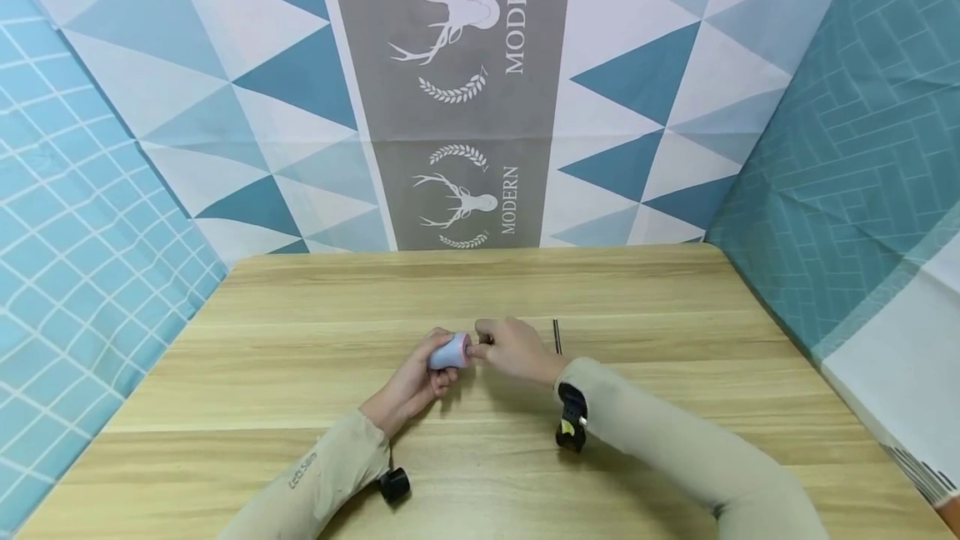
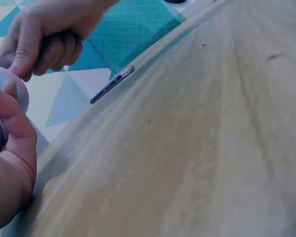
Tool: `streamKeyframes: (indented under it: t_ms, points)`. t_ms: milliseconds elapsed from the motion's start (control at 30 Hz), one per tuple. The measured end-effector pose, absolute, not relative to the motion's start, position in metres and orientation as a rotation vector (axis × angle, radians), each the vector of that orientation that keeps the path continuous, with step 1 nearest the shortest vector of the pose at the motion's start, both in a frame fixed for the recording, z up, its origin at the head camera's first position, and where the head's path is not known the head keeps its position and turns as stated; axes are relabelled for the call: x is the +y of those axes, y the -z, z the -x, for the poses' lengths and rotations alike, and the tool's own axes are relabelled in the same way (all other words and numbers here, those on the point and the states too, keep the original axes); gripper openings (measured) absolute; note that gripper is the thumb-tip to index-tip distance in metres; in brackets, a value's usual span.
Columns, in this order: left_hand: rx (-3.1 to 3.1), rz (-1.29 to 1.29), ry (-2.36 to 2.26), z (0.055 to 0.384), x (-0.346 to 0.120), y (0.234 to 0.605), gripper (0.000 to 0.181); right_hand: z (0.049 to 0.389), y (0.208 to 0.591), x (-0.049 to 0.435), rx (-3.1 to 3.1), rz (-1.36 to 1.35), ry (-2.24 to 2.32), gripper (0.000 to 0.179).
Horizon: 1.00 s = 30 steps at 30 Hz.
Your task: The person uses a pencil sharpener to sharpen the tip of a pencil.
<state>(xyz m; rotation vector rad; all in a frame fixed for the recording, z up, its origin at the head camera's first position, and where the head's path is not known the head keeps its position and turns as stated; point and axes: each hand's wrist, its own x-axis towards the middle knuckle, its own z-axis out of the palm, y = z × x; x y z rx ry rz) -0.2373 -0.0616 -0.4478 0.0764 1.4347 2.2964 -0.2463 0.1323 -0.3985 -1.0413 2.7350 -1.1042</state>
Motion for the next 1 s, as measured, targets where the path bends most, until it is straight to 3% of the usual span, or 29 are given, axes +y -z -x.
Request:
streamKeyframes:
  t_ms: [133, 233, 400, 533, 667, 900, 1000]
  points:
    - [1.457, -0.079, -2.302, 0.237, -0.061, 0.449, 0.011, 0.255, 0.389, 0.132, 2.261, 0.437, 1.392, 0.038]
    - [1.503, -0.074, -2.288, 0.236, -0.060, 0.450, 0.008, 0.262, 0.389, 0.135, 1.995, 0.209, 1.414, 0.038]
    - [1.612, -0.097, -2.273, 0.235, -0.060, 0.451, 0.004, 0.265, 0.390, 0.140, 1.797, 0.134, 1.422, 0.027]
    - [1.631, -0.131, -2.277, 0.235, -0.060, 0.449, 0.008, 0.260, 0.389, 0.142, 1.888, 0.207, 1.444, 0.030]
    - [1.598, -0.162, -2.278, 0.235, -0.060, 0.448, 0.011, 0.254, 0.388, 0.148, 2.187, 0.521, 1.355, 0.026]
    - [1.565, -0.218, -2.292, 0.236, -0.061, 0.447, 0.013, 0.250, 0.388, 0.161, 2.800, 1.683, 0.743, 0.015]
    - [1.550, -0.203, -2.295, 0.236, -0.061, 0.447, 0.014, 0.252, 0.395, 0.162, 2.928, 1.993, 0.389, 0.018]
